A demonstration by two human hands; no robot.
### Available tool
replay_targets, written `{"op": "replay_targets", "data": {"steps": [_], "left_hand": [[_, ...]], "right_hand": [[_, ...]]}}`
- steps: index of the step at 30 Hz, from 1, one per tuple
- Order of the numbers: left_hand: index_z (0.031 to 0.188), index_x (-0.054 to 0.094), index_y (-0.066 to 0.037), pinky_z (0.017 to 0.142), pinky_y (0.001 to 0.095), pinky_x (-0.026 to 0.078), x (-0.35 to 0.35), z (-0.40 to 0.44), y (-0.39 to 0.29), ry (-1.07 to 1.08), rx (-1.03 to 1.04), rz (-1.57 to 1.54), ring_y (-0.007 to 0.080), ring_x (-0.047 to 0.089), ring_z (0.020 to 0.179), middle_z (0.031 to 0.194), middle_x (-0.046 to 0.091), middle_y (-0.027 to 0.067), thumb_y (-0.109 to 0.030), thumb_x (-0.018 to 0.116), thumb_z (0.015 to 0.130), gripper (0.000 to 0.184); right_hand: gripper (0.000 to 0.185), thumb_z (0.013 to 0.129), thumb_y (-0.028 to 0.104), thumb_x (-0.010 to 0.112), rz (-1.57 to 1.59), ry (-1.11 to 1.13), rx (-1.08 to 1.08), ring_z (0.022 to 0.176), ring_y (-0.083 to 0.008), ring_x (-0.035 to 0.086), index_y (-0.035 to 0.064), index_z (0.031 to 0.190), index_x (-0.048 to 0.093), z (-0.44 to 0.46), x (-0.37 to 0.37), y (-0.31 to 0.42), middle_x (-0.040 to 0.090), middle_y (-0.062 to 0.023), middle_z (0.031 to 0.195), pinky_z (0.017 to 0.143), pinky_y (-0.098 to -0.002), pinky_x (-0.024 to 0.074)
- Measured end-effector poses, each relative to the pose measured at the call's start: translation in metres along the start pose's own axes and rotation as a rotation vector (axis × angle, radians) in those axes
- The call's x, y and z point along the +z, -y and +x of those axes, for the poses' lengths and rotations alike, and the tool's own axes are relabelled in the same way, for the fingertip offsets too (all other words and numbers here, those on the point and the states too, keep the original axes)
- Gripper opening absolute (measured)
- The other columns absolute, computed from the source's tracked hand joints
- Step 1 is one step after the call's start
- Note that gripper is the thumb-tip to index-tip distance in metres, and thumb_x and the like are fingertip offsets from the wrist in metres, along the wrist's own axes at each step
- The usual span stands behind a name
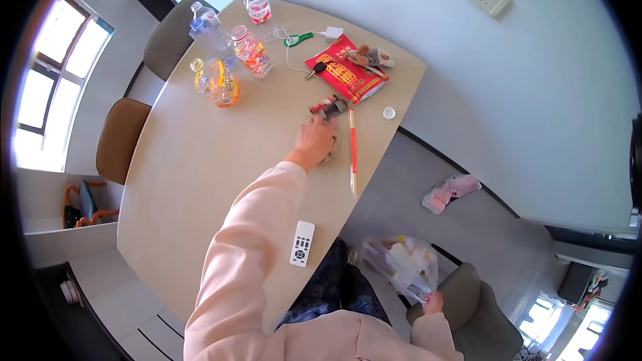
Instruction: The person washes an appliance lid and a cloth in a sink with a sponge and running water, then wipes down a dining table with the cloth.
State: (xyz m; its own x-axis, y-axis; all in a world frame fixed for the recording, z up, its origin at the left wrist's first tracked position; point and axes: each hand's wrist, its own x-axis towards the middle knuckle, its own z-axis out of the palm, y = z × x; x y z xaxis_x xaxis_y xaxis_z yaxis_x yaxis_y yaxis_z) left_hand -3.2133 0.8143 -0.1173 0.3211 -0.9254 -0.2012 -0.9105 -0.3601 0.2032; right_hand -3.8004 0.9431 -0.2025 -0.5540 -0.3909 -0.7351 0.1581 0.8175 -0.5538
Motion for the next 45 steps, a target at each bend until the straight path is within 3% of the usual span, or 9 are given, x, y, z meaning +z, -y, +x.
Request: {"op": "replay_targets", "data": {"steps": [9,14,15,17,22,29,35,39,45], "left_hand": [[0.117,0.052,-0.019,0.082,0.0458,0.043,-0.016,0.079,0.088,-0.282,-0.26,-0.094,0.0346,0.049,0.101,0.106,0.051,0.0173,-0.014,0.049,0.08,0.038],[0.114,0.056,-0.016,0.084,0.0441,0.042,-0.022,0.045,0.135,-0.694,-0.252,-0.289,0.0356,0.048,0.099,0.107,0.05,0.0173,-0.012,0.055,0.076,0.037],[0.11,0.059,-0.015,0.087,0.0435,0.041,-0.014,0.037,0.135,-0.406,-0.359,-0.289,0.0352,0.047,0.104,0.11,0.051,0.0151,-0.009,0.059,0.071,0.039],[0.106,0.061,-0.016,0.089,0.0436,0.041,0.013,-0.001,0.101,-0.572,-0.123,-0.278,0.0349,0.047,0.105,0.11,0.052,0.0134,-0.009,0.062,0.067,0.04],[0.098,0.065,-0.019,0.088,0.0414,0.044,0.04,-0.078,0.056,-0.226,0.299,-0.391,0.0302,0.051,0.103,0.107,0.058,0.008,-0.006,0.069,0.057,0.044],[0.111,0.058,-0.015,0.079,0.0418,0.045,0.004,0.013,0.139,-0.687,-0.295,-0.276,0.0345,0.05,0.096,0.106,0.053,0.0137,-0.001,0.058,0.068,0.046],[0.1,0.062,-0.015,0.098,0.0481,0.029,-0.005,-0.08,0.067,-0.182,0.076,-0.226,0.0273,0.043,0.111,0.112,0.049,0.0089,-0.014,0.066,0.063,0.038],[0.098,0.061,-0.016,0.104,0.0511,0.02,-0.05,-0.085,0.028,-0.35,0.159,-0.088,0.0259,0.037,0.12,0.116,0.048,0.0072,-0.015,0.065,0.066,0.032],[0.089,0.059,-0.021,0.102,0.0444,0.026,-0.001,-0.01,-0.023,-0.207,0.967,0.006,0.0186,0.04,0.116,0.106,0.05,-0.0018,-0.014,0.056,0.077,0.014]], "right_hand": [[0.008,0.076,0.01,0.047,0.02,0.013,-0.011,0.046,-0.0126,0.039,0.0054,0.07,0.046,-0.013,0.023,0.006,0.043,-0.0059,0.061,0.038,-0.0241,0.0323],[0.009,0.076,0.01,0.048,-0.019,0.017,-0.018,0.046,-0.013,0.039,0.005,0.07,0.045,0.009,0.027,-0.005,0.043,-0.0063,0.062,0.039,-0.0241,0.0329],[0.009,0.076,0.01,0.048,-0.008,0.039,0.034,0.046,-0.013,0.038,0.0048,0.07,0.045,0.016,0.026,-0.006,0.043,-0.0063,0.062,0.039,-0.0241,0.0331],[0.008,0.076,0.01,0.048,0.005,0.072,0.086,0.046,-0.0131,0.038,0.0045,0.07,0.045,0.02,0.033,-0.007,0.042,-0.0064,0.063,0.039,-0.0241,0.0333],[0.006,0.076,0.009,0.046,-0.015,0.007,0.042,0.047,-0.0126,0.037,0.0045,0.071,0.044,0.011,0.05,-0.001,0.041,-0.006,0.063,0.039,-0.0231,0.0321],[0.005,0.075,0.008,0.047,-0.068,0.045,0.021,0.047,-0.013,0.038,0.0042,0.073,0.046,-0.004,0.051,0.017,0.042,-0.0062,0.063,0.039,-0.0249,0.0338],[0.006,0.077,0.009,0.047,-0.105,-0.014,-0.004,0.045,-0.0132,0.039,0.0032,0.074,0.048,0.006,0.051,0.014,0.043,-0.0059,0.062,0.039,-0.0248,0.0336],[0.006,0.077,0.008,0.049,-0.095,-0.052,0.026,0.044,-0.0131,0.039,0.0035,0.072,0.048,0.003,0.056,0.017,0.044,-0.0058,0.06,0.038,-0.0245,0.0329],[0.006,0.077,0.007,0.05,-0.07,-0.007,-0.042,0.045,-0.0126,0.04,0.0042,0.072,0.047,-0.013,0.055,0.017,0.045,-0.0054,0.061,0.038,-0.0233,0.0322]]}}
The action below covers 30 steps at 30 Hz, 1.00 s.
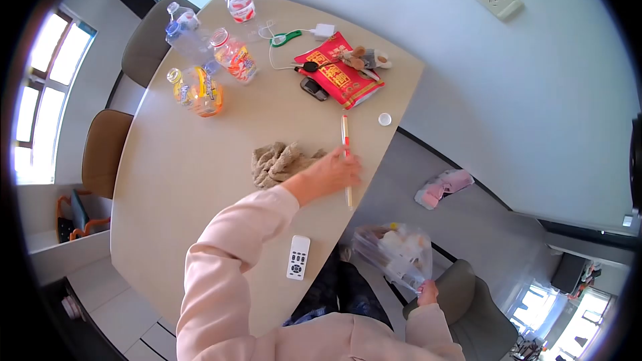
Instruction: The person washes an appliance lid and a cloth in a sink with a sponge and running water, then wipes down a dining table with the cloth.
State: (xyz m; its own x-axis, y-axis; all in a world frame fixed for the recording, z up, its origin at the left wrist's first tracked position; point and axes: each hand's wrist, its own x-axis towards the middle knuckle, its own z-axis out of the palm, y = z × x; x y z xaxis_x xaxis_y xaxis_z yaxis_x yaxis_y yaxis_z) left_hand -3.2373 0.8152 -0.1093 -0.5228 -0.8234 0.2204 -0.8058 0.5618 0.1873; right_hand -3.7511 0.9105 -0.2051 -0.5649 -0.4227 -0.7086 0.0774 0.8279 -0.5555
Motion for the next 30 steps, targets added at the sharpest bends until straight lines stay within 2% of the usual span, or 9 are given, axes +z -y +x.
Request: {"op": "replay_targets", "data": {"steps": [2,6,9,11,15,17,20,24,30], "left_hand": [[0.089,0.058,-0.023,0.096,0.0397,0.031,0.003,0.01,0.02,0.243,-0.064,0.099,0.0148,0.044,0.107,0.099,0.049,-0.0032,-0.017,0.056,0.078,0.013],[0.093,0.057,-0.025,0.09,0.0375,0.033,0.022,0.022,0.038,0.22,0.07,0.127,0.0134,0.047,0.098,0.089,0.049,-0.0035,-0.018,0.055,0.079,0.016],[0.094,0.057,-0.023,0.083,0.0351,0.037,0.035,0.029,0.055,0.144,-0.069,-0.029,0.0165,0.053,0.089,0.084,0.053,-0.0008,-0.018,0.054,0.081,0.015],[0.11,0.053,-0.022,0.074,0.0379,0.044,0.045,0.034,0.077,-0.119,-0.288,0.13,0.0216,0.058,0.072,0.077,0.054,0.0042,-0.018,0.051,0.083,0.027],[0.128,0.04,-0.016,0.063,0.0421,0.048,0.026,0.056,0.08,0.085,-0.427,0.265,0.0273,0.061,0.062,0.074,0.058,0.008,-0.02,0.05,0.085,0.044],[0.127,0.033,-0.003,0.054,0.0349,0.048,0.024,0.069,0.089,0.165,-0.658,0.256,0.0261,0.063,0.062,0.076,0.064,0.0084,-0.026,0.043,0.091,0.044],[0.124,0.035,0.002,0.058,0.0385,0.05,0.035,0.064,0.118,0.059,-0.961,0.122,0.0299,0.064,0.063,0.074,0.065,0.0117,-0.029,0.039,0.093,0.044],[0.123,0.035,0.001,0.059,0.0423,0.05,0.021,0.042,0.146,0.12,-0.998,0.132,0.0312,0.064,0.063,0.075,0.065,0.0135,-0.031,0.036,0.094,0.044],[0.12,0.044,-0.012,0.074,0.0429,0.047,-0.013,0.014,0.136,0.034,-1.093,0.148,0.0274,0.061,0.086,0.095,0.061,0.0129,-0.033,0.054,0.083,0.044]], "right_hand": [[0.007,0.077,0.008,0.05,0.056,0.01,0.013,0.045,-0.0125,0.041,0.0041,0.072,0.048,0.001,-0.009,-0.005,0.046,-0.0053,0.062,0.038,-0.0232,0.0323],[0.008,0.078,0.009,0.05,0.126,0.04,0.006,0.047,-0.012,0.042,0.004,0.071,0.048,0.005,-0.031,-0.019,0.046,-0.0056,0.062,0.039,-0.0229,0.0328],[0.008,0.076,0.007,0.05,0.174,0.045,-0.01,0.046,-0.0119,0.041,0.004,0.07,0.048,-0.001,-0.031,-0.027,0.044,-0.0049,0.06,0.039,-0.0233,0.033],[0.008,0.075,0.006,0.05,0.204,0.03,-0.009,0.046,-0.0119,0.041,0.0038,0.068,0.048,-0.004,-0.029,-0.03,0.043,-0.0041,0.059,0.039,-0.0239,0.0332],[0.007,0.075,0.006,0.05,0.203,-0.021,0.034,0.045,-0.0126,0.041,0.0026,0.069,0.049,0.0,-0.035,-0.038,0.045,-0.0055,0.06,0.039,-0.0243,0.0341],[0.007,0.074,0.006,0.05,0.204,-0.039,0.041,0.045,-0.0129,0.042,0.0022,0.069,0.05,0.003,-0.04,-0.047,0.045,-0.006,0.06,0.039,-0.0245,0.0346],[0.01,0.078,0.01,0.05,0.16,-0.001,0.017,0.049,-0.0125,0.041,0.0033,0.07,0.048,0.002,-0.045,-0.051,0.044,-0.0064,0.061,0.041,-0.0238,0.0346],[0.011,0.077,0.01,0.05,0.202,-0.01,0.024,0.046,-0.0134,0.042,0.0026,0.069,0.049,-0.004,-0.048,-0.052,0.045,-0.0063,0.059,0.04,-0.025,0.0358],[0.011,0.077,0.01,0.051,0.224,-0.029,0.025,0.044,-0.0144,0.044,0.0025,0.068,0.05,0.006,-0.05,-0.047,0.046,-0.0067,0.057,0.039,-0.0259,0.0364]]}}
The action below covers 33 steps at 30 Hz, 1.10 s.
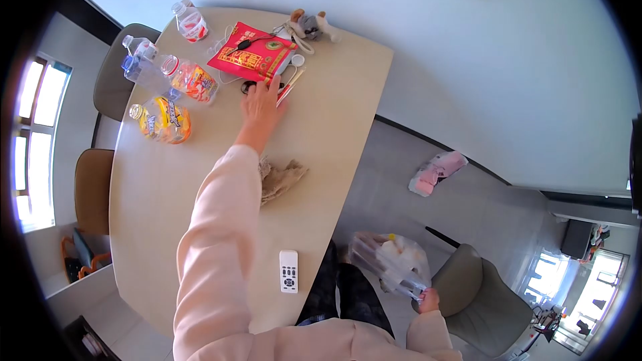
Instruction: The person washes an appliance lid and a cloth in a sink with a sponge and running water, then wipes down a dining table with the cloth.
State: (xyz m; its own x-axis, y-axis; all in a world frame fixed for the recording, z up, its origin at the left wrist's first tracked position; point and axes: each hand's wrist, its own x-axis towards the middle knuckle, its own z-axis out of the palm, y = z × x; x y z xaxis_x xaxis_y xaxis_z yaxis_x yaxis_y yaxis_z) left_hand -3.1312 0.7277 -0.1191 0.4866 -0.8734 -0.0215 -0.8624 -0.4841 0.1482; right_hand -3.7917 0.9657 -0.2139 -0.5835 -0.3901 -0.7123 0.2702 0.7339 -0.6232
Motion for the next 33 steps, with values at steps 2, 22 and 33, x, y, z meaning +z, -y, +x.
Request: {"op": "replay_targets", "data": {"steps": [2,22,33], "left_hand": [[0.12,0.05,-0.016,0.086,0.0452,0.039,-0.029,-0.045,-0.005,-0.105,0.162,-0.109,0.0283,0.048,0.109,0.119,0.049,0.0128,-0.028,0.063,0.075,0.049],[0.103,0.064,-0.008,0.085,0.039,0.044,0.056,-0.046,-0.083,-0.257,0.706,-0.241,0.0319,0.046,0.103,0.113,0.052,0.0087,-0.005,0.057,0.069,0.035],[0.104,0.062,-0.012,0.085,0.0418,0.041,0.081,0.064,-0.165,-0.286,0.682,0.029,0.0297,0.048,0.104,0.105,0.056,0.0111,0.001,0.055,0.069,0.039]], "right_hand": [[0.012,0.077,0.01,0.051,0.028,0.011,0.007,0.044,-0.0146,0.044,0.0029,0.068,0.05,0.008,-0.003,0.004,0.046,-0.0066,0.057,0.039,-0.026,0.0365],[0.007,0.076,0.009,0.047,-0.049,-0.025,0.059,0.047,-0.0114,0.037,0.0038,0.073,0.045,0.064,0.068,0.09,0.04,-0.0044,0.059,0.04,-0.0231,0.032],[0.011,0.076,0.012,0.051,-0.109,0.069,0.019,0.051,-0.013,0.044,0.0024,0.074,0.049,0.135,0.088,0.106,0.047,-0.0065,0.064,0.043,-0.0249,0.0362]]}}
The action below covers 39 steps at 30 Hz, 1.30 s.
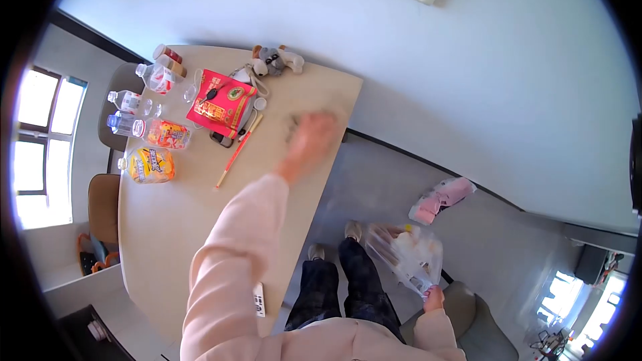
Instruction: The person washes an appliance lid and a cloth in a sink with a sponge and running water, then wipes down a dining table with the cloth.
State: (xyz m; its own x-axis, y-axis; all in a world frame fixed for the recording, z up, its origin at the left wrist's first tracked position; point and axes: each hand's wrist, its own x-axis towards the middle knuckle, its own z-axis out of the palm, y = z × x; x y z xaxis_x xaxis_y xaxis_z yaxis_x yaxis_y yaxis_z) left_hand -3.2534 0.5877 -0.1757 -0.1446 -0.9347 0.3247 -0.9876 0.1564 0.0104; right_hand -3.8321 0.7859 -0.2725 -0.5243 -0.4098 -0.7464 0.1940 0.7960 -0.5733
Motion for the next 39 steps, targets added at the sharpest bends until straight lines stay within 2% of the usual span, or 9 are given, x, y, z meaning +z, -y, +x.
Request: {"op": "replay_targets", "data": {"steps": [4,10,13,17,25,28,34,36,39], "left_hand": [[0.107,0.061,-0.013,0.085,0.0431,0.042,-0.052,-0.04,-0.028,0.059,0.163,-0.626,0.0306,0.051,0.104,0.105,0.056,0.013,0.008,0.056,0.062,0.05],[0.099,0.062,-0.01,0.084,0.0424,0.04,-0.043,0.015,0.031,-0.196,-0.427,-0.46,0.0307,0.046,0.105,0.106,0.055,0.0091,0.008,0.05,0.068,0.038],[0.096,0.061,-0.012,0.087,0.0404,0.041,-0.033,-0.021,0.004,0.105,-0.164,-0.181,0.0301,0.047,0.103,0.104,0.056,0.0085,0.002,0.055,0.066,0.034],[0.086,0.064,-0.014,0.089,0.0376,0.04,-0.073,-0.135,-0.071,0.274,0.053,-0.697,0.0251,0.048,0.106,0.098,0.057,0.0058,0.002,0.059,0.061,0.031],[0.092,0.064,-0.016,0.085,0.0366,0.044,-0.109,-0.175,-0.06,0.016,-0.517,-0.541,0.0272,0.047,0.102,0.1,0.057,0.0052,0.0,0.06,0.062,0.034],[0.096,0.063,-0.017,0.085,0.0353,0.043,-0.114,-0.218,-0.066,0.226,-0.291,-0.531,0.0266,0.047,0.103,0.101,0.057,0.005,-0.003,0.058,0.066,0.034],[0.09,0.064,-0.008,0.086,0.0376,0.042,-0.17,-0.397,0.004,-0.155,-0.769,-0.126,0.0282,0.051,0.098,0.096,0.059,0.007,-0.004,0.056,0.071,0.02],[0.093,0.064,-0.009,0.086,0.0389,0.042,-0.19,-0.483,-0.001,-0.212,-1.008,0.013,0.0295,0.051,0.098,0.098,0.058,0.008,0.0,0.055,0.07,0.026],[0.099,0.064,-0.012,0.087,0.0404,0.042,-0.228,-0.611,-0.054,-0.178,-1.455,0.188,0.0293,0.051,0.098,0.102,0.058,0.0084,0.003,0.052,0.07,0.035]], "right_hand": [[0.014,0.077,0.015,0.052,-0.022,0.058,-0.061,0.051,-0.0135,0.045,0.0011,0.074,0.051,-0.012,0.028,0.026,0.048,-0.0063,0.064,0.046,-0.0263,0.0392],[0.01,0.078,0.011,0.053,-0.084,0.052,-0.036,0.052,-0.0129,0.046,0.0023,0.073,0.052,-0.014,0.05,0.049,0.049,-0.006,0.065,0.044,-0.0239,0.038],[0.006,0.078,0.008,0.053,-0.2,0.028,-0.027,0.051,-0.0127,0.046,0.0035,0.073,0.053,-0.016,0.057,0.069,0.05,-0.0055,0.064,0.043,-0.0235,0.0372],[0.003,0.077,0.006,0.055,-0.204,0.176,-0.035,0.049,-0.0118,0.045,0.0037,0.075,0.054,-0.039,0.052,0.107,0.05,-0.0044,0.063,0.042,-0.0229,0.0357],[0.008,0.072,0.008,0.063,-0.272,0.275,-0.498,0.05,-0.0022,0.039,0.0096,0.076,0.055,-0.218,0.054,0.215,0.046,0.0055,0.061,0.043,-0.016,0.0272],[0.006,0.072,0.007,0.059,-0.329,0.312,-0.784,0.047,-0.0004,0.032,0.011,0.073,0.054,-0.308,0.049,0.257,0.039,0.008,0.057,0.041,-0.0169,0.0194],[0.03,0.079,0.011,0.055,-0.459,0.708,-1.154,0.052,-0.0001,0.03,-0.0013,0.106,0.052,-0.445,0.022,0.347,0.058,-0.0016,0.082,0.046,-0.015,0.0232],[0.044,0.08,0.016,0.055,-0.325,0.511,-1.4,0.058,-0.0007,0.033,-0.003,0.118,0.046,-0.475,0.036,0.358,0.061,-0.0057,0.1,0.051,-0.0141,0.026],[0.045,0.082,0.02,0.055,-0.348,0.476,-1.577,0.061,-0.0016,0.035,-0.0003,0.121,0.047,-0.546,0.068,0.371,0.06,-0.0045,0.104,0.054,-0.0137,0.0268]]}}
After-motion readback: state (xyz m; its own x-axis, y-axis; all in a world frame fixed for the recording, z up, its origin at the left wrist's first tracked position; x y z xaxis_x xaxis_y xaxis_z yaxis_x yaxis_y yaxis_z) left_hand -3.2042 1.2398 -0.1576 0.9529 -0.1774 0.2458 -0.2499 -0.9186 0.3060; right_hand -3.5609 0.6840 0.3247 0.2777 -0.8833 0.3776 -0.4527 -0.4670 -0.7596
